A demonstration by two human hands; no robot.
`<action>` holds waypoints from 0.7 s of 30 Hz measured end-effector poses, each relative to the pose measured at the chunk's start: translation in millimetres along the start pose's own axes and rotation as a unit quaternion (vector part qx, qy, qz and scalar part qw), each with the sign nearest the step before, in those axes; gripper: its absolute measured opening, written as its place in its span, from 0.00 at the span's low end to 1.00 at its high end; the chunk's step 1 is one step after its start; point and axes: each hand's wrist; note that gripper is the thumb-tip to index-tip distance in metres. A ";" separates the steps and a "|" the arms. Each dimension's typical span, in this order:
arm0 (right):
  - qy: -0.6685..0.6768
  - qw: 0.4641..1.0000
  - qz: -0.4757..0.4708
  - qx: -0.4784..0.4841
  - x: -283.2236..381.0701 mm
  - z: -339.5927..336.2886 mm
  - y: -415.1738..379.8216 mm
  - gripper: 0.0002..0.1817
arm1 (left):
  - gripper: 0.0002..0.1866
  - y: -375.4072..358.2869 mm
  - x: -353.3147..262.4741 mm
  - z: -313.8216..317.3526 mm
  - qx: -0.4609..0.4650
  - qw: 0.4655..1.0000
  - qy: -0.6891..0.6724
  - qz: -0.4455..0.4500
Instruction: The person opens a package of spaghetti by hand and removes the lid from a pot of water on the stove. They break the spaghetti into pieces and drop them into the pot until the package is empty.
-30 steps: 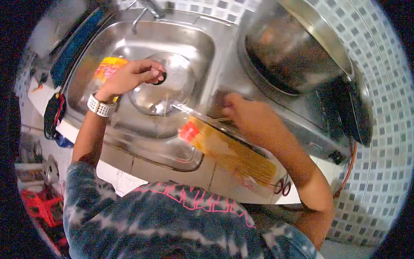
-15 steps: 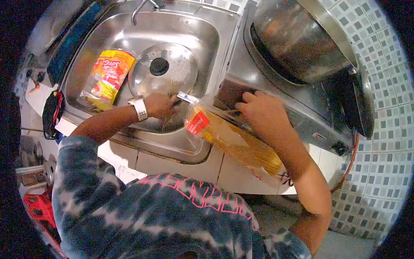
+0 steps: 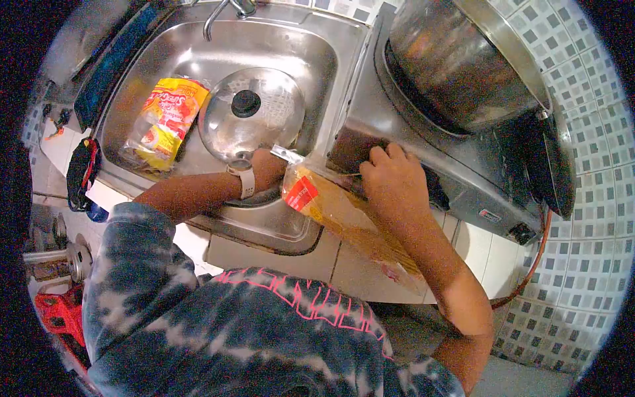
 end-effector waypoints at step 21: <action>0.474 0.853 0.115 -0.188 -12.1 -62.9 0.6 0.08 | 0.08 -76.6 63.5 -172.4 -0.022 0.827 -0.562 0.000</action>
Point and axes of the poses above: each hand's wrist, its own y-axis towards the middle knuckle, its own z-axis out of the palm, x = y × z, and after that the axes turned 8 degrees about x, right-handed
